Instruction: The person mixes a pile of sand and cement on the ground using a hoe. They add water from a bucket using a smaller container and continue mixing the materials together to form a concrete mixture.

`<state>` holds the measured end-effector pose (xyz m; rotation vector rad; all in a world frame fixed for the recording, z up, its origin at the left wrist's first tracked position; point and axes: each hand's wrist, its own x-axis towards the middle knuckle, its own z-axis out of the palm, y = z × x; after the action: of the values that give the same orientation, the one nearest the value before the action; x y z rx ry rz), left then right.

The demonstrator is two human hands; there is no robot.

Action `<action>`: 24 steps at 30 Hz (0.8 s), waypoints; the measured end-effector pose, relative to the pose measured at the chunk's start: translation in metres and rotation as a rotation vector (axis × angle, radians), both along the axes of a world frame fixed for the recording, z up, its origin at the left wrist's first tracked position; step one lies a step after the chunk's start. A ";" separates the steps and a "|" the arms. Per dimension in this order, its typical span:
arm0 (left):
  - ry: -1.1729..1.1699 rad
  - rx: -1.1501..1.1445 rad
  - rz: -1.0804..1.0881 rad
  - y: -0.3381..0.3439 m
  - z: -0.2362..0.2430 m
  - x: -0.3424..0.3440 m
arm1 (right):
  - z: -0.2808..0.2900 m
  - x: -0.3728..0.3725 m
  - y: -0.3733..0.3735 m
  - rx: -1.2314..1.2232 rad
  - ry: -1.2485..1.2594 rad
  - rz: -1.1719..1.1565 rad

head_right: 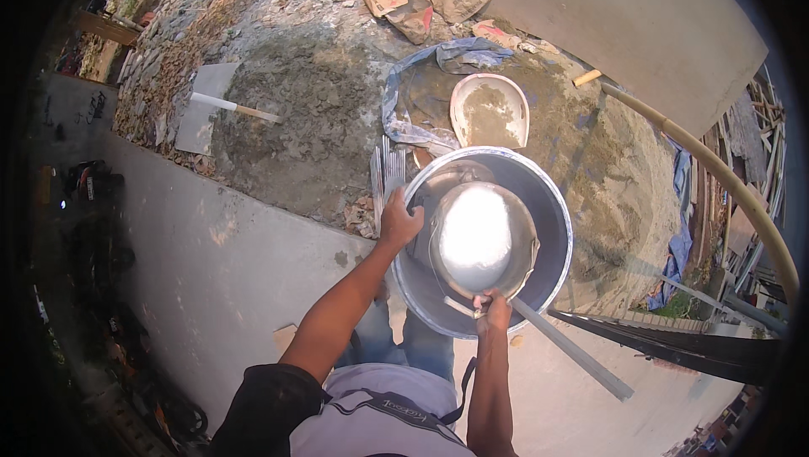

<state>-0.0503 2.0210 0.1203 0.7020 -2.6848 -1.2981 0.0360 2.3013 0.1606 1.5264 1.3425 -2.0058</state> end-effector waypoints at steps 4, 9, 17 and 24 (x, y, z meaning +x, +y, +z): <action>0.222 0.432 0.053 -0.019 -0.031 0.021 | 0.089 0.026 -0.006 0.010 0.111 0.070; -0.051 1.001 0.087 -0.001 0.087 0.088 | 0.195 0.060 -0.019 0.253 0.141 0.134; -0.451 1.654 -0.223 -0.111 0.236 0.189 | 0.263 0.098 -0.108 0.414 0.098 0.613; -0.266 1.484 0.241 -0.256 0.207 0.247 | 0.215 0.099 -0.323 0.131 0.250 0.544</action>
<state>0.1968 1.7653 0.3269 1.2091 -1.1730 -3.0840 0.1351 1.9779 0.3760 0.8340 1.7813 -1.8147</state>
